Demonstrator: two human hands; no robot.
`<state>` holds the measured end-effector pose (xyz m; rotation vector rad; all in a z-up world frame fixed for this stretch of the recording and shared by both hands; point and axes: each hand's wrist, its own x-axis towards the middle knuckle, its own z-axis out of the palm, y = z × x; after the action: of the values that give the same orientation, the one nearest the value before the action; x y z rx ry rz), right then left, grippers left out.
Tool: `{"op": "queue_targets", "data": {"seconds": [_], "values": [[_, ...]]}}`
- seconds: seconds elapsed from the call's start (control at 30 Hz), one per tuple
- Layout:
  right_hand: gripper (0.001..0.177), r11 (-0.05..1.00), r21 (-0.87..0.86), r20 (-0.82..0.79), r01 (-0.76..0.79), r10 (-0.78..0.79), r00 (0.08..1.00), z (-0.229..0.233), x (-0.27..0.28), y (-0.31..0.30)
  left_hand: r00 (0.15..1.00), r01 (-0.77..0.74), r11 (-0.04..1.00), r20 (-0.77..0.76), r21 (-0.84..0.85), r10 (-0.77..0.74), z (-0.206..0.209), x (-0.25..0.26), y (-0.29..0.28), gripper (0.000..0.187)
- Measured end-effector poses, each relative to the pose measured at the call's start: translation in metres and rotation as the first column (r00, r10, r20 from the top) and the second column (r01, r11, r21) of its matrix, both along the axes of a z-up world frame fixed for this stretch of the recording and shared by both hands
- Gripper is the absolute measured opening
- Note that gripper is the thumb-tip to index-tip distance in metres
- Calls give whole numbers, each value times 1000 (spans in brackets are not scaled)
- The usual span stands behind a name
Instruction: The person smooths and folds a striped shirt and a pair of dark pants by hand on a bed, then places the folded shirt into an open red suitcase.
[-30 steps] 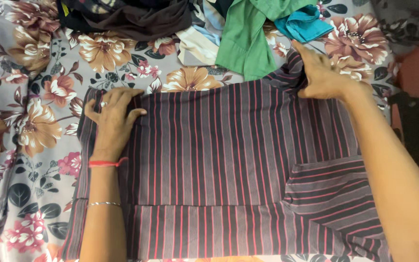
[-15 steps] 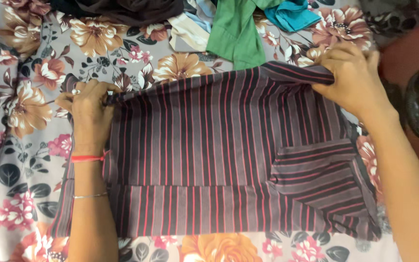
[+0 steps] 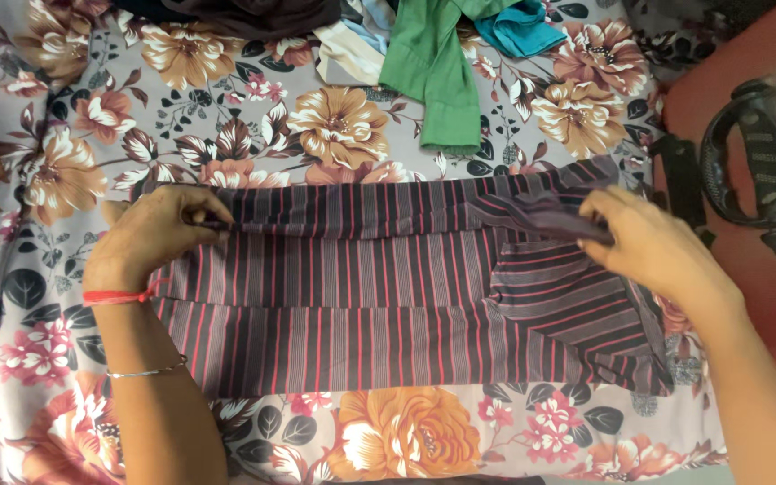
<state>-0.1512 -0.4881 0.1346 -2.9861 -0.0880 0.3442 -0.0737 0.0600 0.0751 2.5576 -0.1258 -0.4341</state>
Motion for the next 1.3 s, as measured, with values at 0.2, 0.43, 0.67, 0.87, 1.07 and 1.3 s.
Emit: {"op": "queue_targets", "data": {"seconds": [0.2, 0.43, 0.67, 0.87, 1.07, 1.3], "values": [[44, 958, 191, -368, 214, -132, 921, -14, -7, -31, 975, -168, 969, -113, 179, 190, -1, 1, 8, 48], [46, 726, 475, 31, 498, -579, 815, -45, 23, -60, 650, -560, 748, 748, 356, 130, -104, 25, 29, 63], [34, 705, 562, 99, 432, -576, 812, -143, 82, -107, 707, -553, 824, 592, 121, 387, -170, 55, 65, 39], [25, 839, 412, 373, 356, -512, 774, -151, 75, -99, 659, -481, 860, 577, -168, 482, -139, 48, 48, 22], [36, 922, 302, 354, 244, -346, 869, -92, 29, -33, 662, -311, 949, 730, 58, 172, -66, 28, -15, 36], [47, 890, 452, -22, 61, -58, 998, -45, -3, 27, 786, 357, 921, 582, -154, -207, -32, 0, -139, 30]]}}
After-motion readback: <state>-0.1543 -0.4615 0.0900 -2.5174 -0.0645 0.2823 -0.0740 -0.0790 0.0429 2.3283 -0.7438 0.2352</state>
